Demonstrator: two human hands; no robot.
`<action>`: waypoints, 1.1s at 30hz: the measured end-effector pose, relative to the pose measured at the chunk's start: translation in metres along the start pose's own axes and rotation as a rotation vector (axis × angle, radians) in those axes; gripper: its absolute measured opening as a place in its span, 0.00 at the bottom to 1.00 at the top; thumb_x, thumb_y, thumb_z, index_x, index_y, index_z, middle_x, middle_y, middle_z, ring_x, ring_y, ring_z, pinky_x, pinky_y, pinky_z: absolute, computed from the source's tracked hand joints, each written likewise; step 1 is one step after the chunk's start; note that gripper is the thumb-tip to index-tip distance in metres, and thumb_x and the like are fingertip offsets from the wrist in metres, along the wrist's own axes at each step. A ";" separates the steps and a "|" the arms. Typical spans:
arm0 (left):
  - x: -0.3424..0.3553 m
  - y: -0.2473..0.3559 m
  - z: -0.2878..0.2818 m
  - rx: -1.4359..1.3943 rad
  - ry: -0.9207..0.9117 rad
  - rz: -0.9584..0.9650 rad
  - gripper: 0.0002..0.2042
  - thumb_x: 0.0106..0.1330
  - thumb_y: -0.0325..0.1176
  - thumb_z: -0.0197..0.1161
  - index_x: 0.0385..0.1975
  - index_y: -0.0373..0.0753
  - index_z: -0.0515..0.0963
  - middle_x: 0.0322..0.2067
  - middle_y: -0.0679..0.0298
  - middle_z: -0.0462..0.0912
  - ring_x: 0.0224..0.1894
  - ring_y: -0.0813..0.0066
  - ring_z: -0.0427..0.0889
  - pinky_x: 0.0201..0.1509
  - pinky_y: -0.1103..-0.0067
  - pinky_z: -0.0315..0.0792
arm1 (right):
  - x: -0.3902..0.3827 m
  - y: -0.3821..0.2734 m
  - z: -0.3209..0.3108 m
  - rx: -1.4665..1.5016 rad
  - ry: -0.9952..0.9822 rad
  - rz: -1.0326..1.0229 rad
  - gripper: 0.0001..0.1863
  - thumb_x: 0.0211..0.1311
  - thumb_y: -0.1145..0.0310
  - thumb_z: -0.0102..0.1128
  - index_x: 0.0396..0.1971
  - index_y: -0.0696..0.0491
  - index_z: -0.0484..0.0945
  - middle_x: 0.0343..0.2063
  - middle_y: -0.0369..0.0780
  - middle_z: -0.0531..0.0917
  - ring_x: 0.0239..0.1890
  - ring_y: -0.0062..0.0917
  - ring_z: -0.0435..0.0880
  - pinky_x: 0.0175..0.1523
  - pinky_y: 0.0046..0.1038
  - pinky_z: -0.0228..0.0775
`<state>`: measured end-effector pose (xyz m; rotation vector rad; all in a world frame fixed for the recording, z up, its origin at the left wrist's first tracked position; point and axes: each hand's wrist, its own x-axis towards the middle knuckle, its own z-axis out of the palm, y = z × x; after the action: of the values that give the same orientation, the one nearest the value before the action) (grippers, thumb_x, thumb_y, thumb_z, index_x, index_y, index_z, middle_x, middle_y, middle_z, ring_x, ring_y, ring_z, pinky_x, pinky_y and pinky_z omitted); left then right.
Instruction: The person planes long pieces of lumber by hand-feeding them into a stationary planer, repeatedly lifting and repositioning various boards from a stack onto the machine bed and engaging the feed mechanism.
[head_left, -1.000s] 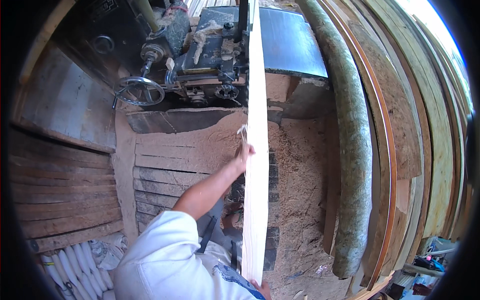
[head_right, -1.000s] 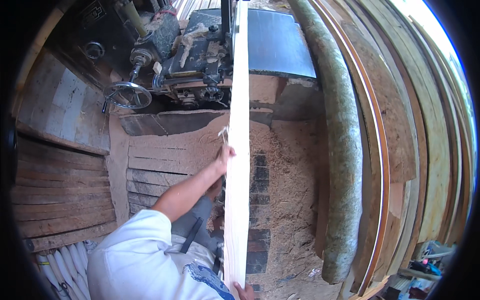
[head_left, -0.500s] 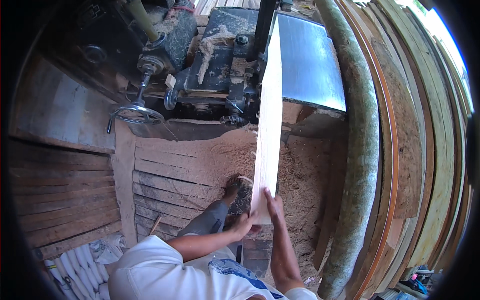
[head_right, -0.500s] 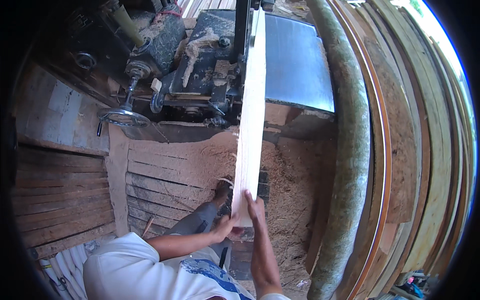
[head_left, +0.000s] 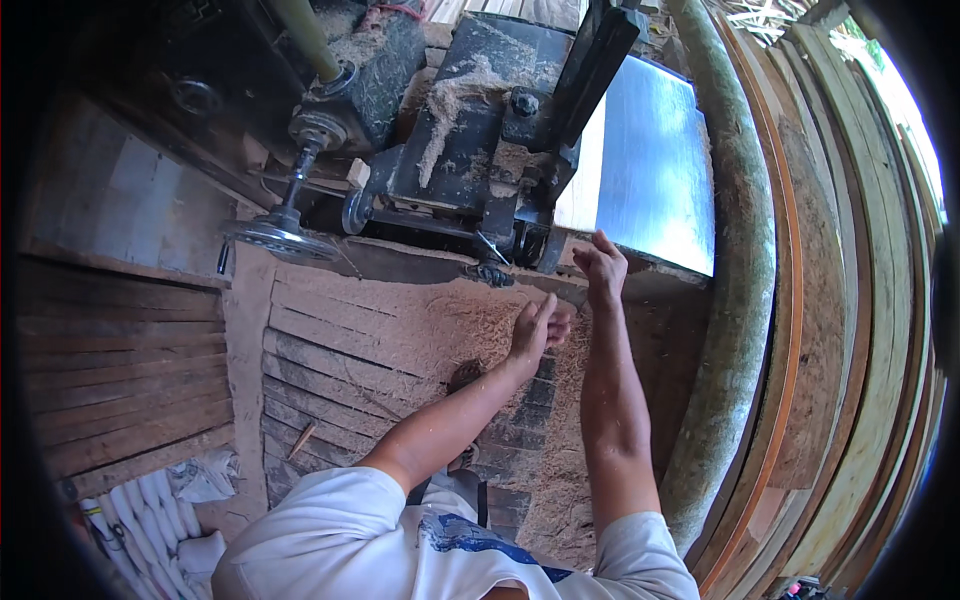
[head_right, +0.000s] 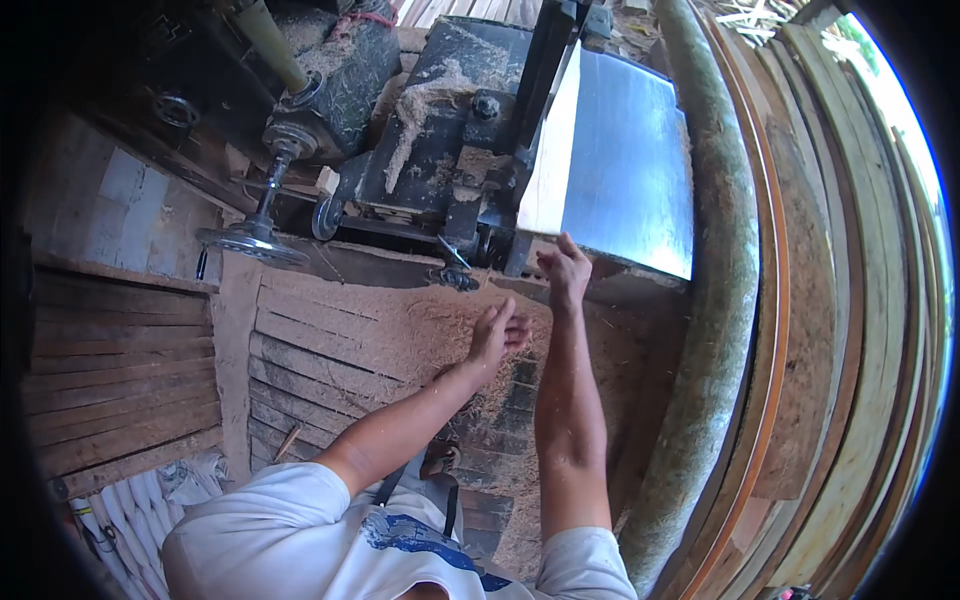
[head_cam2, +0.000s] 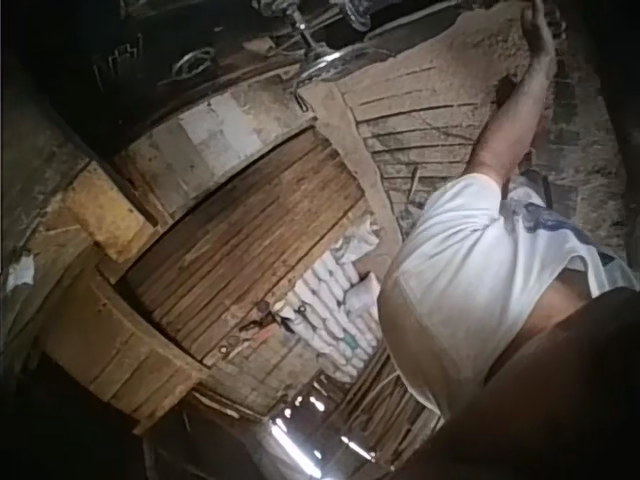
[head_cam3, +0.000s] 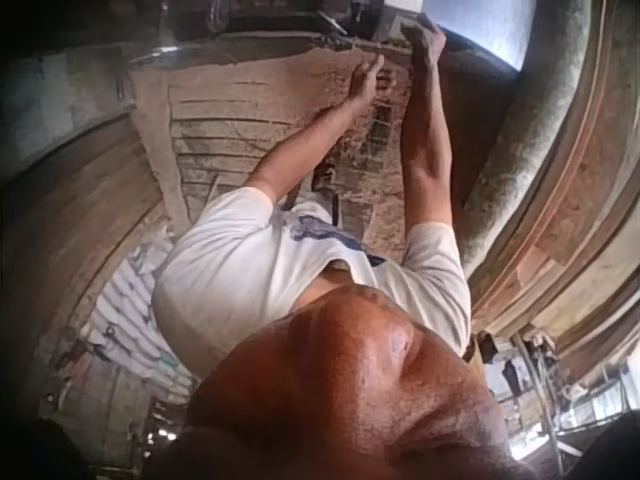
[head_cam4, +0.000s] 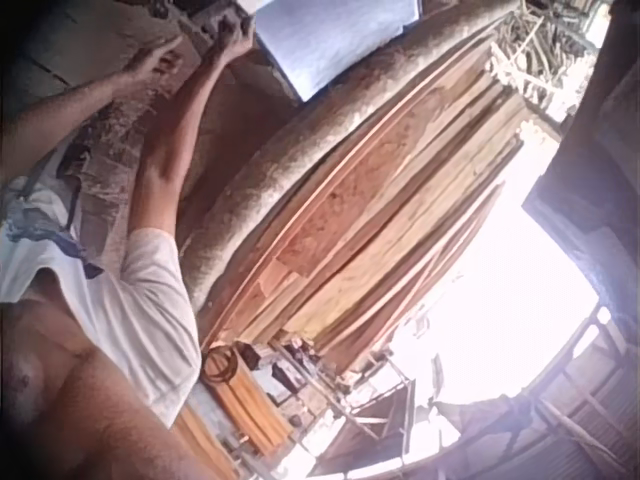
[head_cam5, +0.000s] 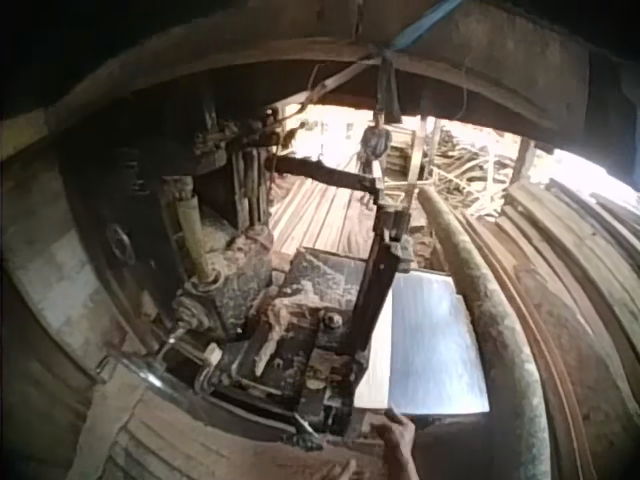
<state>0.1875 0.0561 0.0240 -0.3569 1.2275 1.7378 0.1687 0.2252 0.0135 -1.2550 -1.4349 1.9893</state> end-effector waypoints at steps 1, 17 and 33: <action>-0.006 -0.015 -0.015 0.038 -0.074 -0.087 0.20 0.67 0.56 0.55 0.37 0.43 0.70 0.30 0.64 0.80 0.30 0.77 0.81 0.31 0.81 0.75 | 0.010 -0.003 -0.009 0.219 -0.179 0.123 0.25 0.61 0.78 0.50 0.60 0.65 0.67 0.53 0.49 0.77 0.44 0.32 0.84 0.48 0.29 0.76; -0.068 -0.037 -0.217 0.565 0.255 -0.251 0.23 0.62 0.60 0.59 0.37 0.44 0.71 0.33 0.63 0.82 0.30 0.75 0.79 0.32 0.76 0.73 | -0.528 0.411 -0.296 -0.143 0.149 1.169 0.13 0.58 0.64 0.59 0.41 0.53 0.80 0.37 0.44 0.85 0.34 0.36 0.85 0.39 0.40 0.80; -0.113 -0.181 -0.050 0.521 0.047 0.051 0.25 0.61 0.44 0.66 0.49 0.30 0.70 0.39 0.56 0.80 0.35 0.63 0.83 0.36 0.67 0.79 | -0.586 0.243 -0.356 -0.397 0.490 -0.050 0.17 0.62 0.66 0.58 0.45 0.62 0.80 0.33 0.42 0.85 0.36 0.22 0.82 0.45 0.25 0.73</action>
<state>0.3799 -0.0365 -0.0258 -0.0564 1.6741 1.3883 0.8176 -0.1032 0.0240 -1.7025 -1.6143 1.2650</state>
